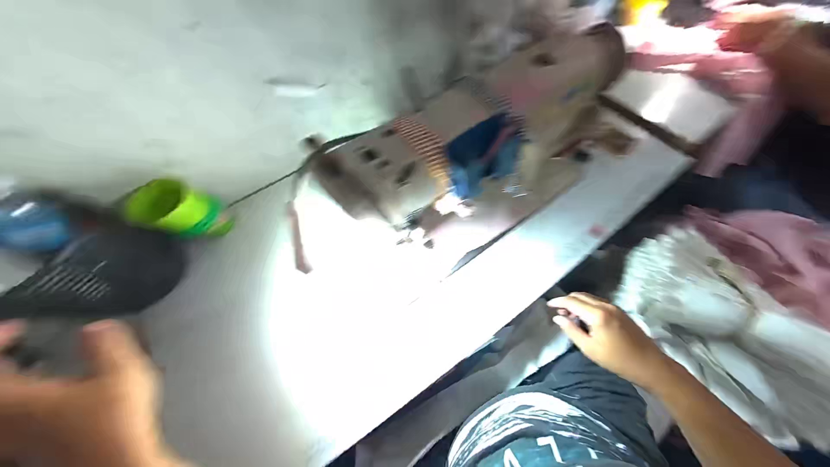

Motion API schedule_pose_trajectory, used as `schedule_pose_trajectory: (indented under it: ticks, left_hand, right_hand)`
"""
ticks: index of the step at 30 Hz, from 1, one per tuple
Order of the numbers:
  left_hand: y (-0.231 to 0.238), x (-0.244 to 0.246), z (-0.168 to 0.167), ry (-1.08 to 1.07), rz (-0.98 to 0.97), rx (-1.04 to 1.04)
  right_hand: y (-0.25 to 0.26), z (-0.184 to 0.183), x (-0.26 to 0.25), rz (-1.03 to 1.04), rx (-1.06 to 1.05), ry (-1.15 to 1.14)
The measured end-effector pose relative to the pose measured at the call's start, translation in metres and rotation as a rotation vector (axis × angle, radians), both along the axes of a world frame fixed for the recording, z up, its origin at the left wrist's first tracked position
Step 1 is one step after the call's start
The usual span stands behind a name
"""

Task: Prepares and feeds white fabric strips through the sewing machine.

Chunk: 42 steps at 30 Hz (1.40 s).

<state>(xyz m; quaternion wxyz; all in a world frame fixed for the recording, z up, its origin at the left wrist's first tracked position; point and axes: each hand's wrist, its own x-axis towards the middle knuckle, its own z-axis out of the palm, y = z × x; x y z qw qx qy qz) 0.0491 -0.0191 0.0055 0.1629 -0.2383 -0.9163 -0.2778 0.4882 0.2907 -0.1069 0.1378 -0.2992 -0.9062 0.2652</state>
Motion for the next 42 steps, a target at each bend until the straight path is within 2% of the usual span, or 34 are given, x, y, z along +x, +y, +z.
schedule_pose_trajectory:
  ticks: [2, 6, 9, 11, 14, 17, 18, 20, 22, 24, 27, 31, 33, 37, 42]
  left_hand:
    - [-0.002, 0.071, -0.018, 0.004, -0.083, -0.004]
    - [0.031, 0.175, -0.084, -0.331, -0.163, 0.128]
    - [0.065, 0.228, -0.106, -0.589, -0.211, 0.249]
    - [0.087, 0.245, -0.106, -0.612, -0.210, 0.192]
    - [0.115, 0.250, -0.105, -0.517, -0.150, -0.031]
    - [0.133, 0.243, -0.095, -0.670, -0.189, -0.084]
    - [0.136, 0.243, -0.093, -0.763, -0.217, 0.000]
    - [0.140, 0.245, -0.088, -1.028, -0.247, 0.345]
    - [0.142, 0.251, -0.077, -1.297, -0.164, 0.660]
    - [0.138, 0.258, -0.077, -1.434, -0.064, 0.813]
    - [0.130, 0.272, -0.086, -1.473, -0.049, 0.841]
    - [0.125, 0.285, -0.098, -1.494, -0.032, 0.794]
    - [0.126, 0.284, -0.098, -1.499, 0.003, 0.794]
    - [0.126, 0.283, -0.094, -1.522, 0.060, 0.792]
    - [0.125, 0.282, -0.094, -1.614, 0.051, 0.766]
  right_hand:
    - [0.005, -0.004, -0.018, 0.060, 0.050, 0.062]
    - [-0.010, -0.011, -0.057, 0.177, -0.042, 0.114]
    - [-0.038, -0.017, -0.079, 0.154, -0.068, 0.128]
    - [-0.058, -0.022, -0.086, 0.145, 0.048, 0.178]
    - [-0.076, -0.033, -0.085, 0.200, 0.118, 0.266]
    - [-0.076, -0.021, -0.084, 0.222, -0.186, 0.304]
    - [-0.075, -0.012, -0.083, 0.209, -0.307, 0.310]
    - [-0.076, 0.007, -0.078, 0.222, -0.447, 0.309]
    - [-0.084, 0.016, -0.065, 0.306, -0.392, 0.328]
    - [-0.091, 0.014, -0.050, 0.473, -0.273, 0.327]
    - [-0.089, -0.003, -0.033, 0.646, -0.231, 0.210]
    - [-0.071, -0.021, -0.019, 0.571, -0.429, 0.189]
    - [-0.058, -0.020, -0.020, 0.468, -0.345, 0.276]
    - [-0.034, -0.021, -0.041, 0.299, 0.039, 0.459]
    - [-0.029, -0.037, -0.070, 0.552, 0.146, 0.390]
